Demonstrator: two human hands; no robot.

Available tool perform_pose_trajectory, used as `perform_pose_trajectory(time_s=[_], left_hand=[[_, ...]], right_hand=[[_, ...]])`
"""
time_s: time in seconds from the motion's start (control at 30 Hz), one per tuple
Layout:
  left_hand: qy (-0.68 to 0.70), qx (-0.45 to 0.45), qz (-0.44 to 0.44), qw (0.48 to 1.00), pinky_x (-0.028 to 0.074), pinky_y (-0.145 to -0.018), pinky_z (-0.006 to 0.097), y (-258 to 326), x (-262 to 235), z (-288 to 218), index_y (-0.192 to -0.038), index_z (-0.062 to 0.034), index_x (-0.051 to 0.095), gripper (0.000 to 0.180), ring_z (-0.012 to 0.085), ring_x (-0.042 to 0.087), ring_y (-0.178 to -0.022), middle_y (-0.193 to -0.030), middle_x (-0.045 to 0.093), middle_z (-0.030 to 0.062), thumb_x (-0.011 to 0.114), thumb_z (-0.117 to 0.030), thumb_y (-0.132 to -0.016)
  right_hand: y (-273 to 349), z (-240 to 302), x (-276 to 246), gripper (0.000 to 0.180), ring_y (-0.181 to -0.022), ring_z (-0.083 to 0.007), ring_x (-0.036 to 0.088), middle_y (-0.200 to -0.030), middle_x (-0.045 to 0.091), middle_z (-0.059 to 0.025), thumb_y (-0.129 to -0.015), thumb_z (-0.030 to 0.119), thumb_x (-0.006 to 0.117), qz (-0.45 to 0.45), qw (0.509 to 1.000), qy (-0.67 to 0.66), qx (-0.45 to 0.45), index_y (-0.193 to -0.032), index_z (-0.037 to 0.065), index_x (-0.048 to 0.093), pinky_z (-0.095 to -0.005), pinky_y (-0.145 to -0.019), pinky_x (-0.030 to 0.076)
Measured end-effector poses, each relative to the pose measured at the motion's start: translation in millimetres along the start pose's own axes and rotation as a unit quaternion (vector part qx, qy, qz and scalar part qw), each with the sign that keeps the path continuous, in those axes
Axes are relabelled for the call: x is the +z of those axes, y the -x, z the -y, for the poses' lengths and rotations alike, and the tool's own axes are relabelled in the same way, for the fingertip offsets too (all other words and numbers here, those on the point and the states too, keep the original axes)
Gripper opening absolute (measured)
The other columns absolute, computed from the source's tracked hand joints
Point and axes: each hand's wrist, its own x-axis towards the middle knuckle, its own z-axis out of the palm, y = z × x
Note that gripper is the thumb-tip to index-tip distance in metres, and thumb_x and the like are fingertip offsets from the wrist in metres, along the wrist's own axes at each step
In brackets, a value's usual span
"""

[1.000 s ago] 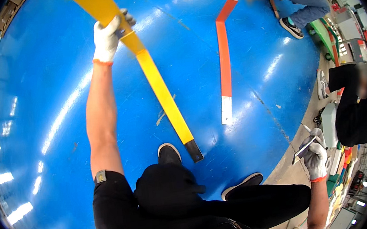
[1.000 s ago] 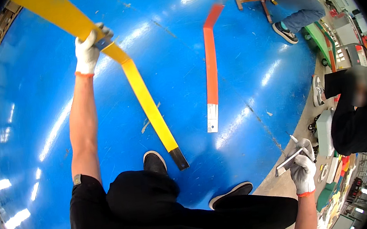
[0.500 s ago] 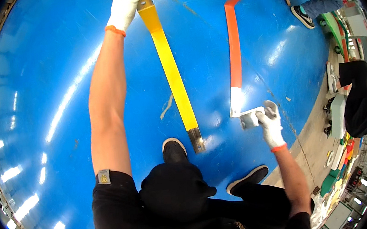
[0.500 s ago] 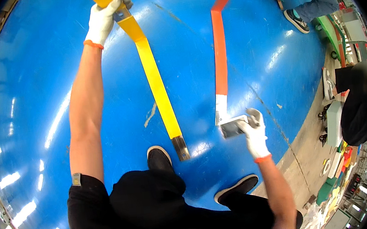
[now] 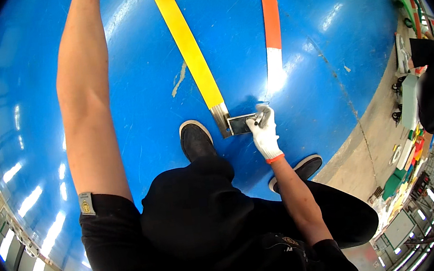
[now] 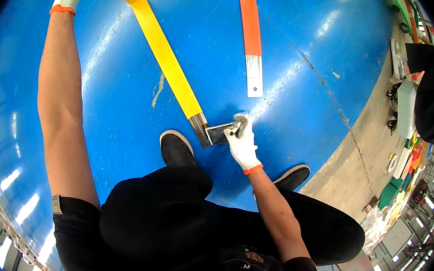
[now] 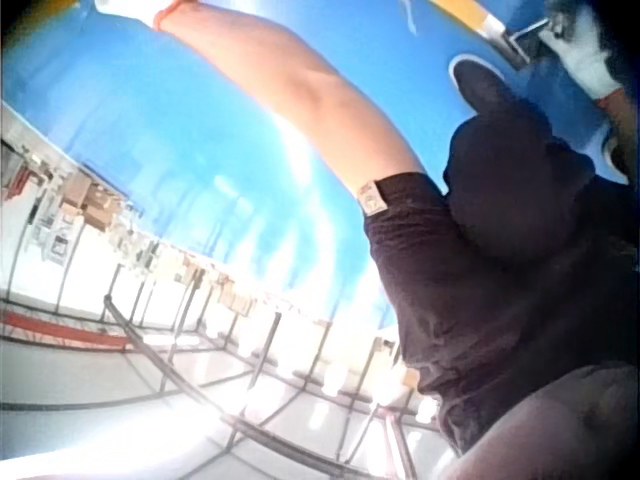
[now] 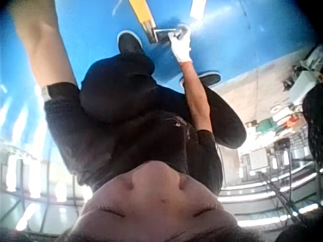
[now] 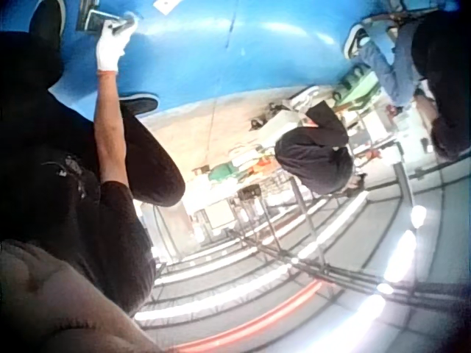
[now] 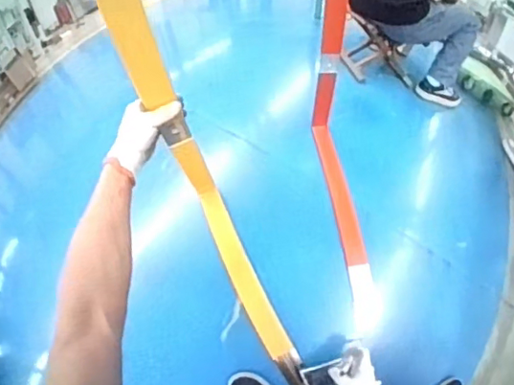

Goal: The person operates a metal bending machine to bend a long metal strip, then walks to a floor area where they sit and use a marker to mark several colored metal strips laid out on the blue floor.

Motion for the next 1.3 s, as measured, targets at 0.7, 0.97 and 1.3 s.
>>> perform_pose_trajectory(time_s=[0.7,0.97,1.3], left_hand=[[0.050,0.037,-0.055,0.997,0.056,-0.089,0.039,14,10,-32,-0.124,-0.0020,0.065,0.033,0.0223,0.068,-0.097,-0.111,0.070,0.0071,0.074,-0.012,-0.093],[0.008,0.032,-0.082,0.996,0.053,-0.097,0.039,15,21,-52,-0.135,-0.0014,0.059,0.051,0.0230,0.064,-0.109,-0.121,0.068,0.0083,0.078,-0.021,-0.092],[-0.256,-0.065,-0.206,0.942,0.048,-0.105,0.040,88,25,-164,-0.162,0.0034,0.022,0.119,0.0296,0.058,-0.124,-0.147,0.053,0.0251,0.083,-0.057,-0.079]], right_hand=[[9,8,3,0.056,-0.101,-0.0382,0.065,-0.111,0.066,-0.0190,-0.082,0.006,0.074,0.040,0.933,0.299,-0.194,-0.135,0.010,0.057,-0.0485,-0.091,0.052],[-9,2,-20,0.059,-0.109,-0.0393,0.064,-0.117,0.067,-0.0169,-0.080,0.003,0.074,0.061,0.936,0.281,-0.205,-0.136,0.013,0.057,-0.0475,-0.095,0.052],[-26,27,-70,0.059,-0.115,-0.0410,0.066,-0.129,0.067,-0.0193,-0.085,0.004,0.071,0.137,0.942,0.262,-0.160,-0.139,0.014,0.051,-0.0483,-0.097,0.054]])
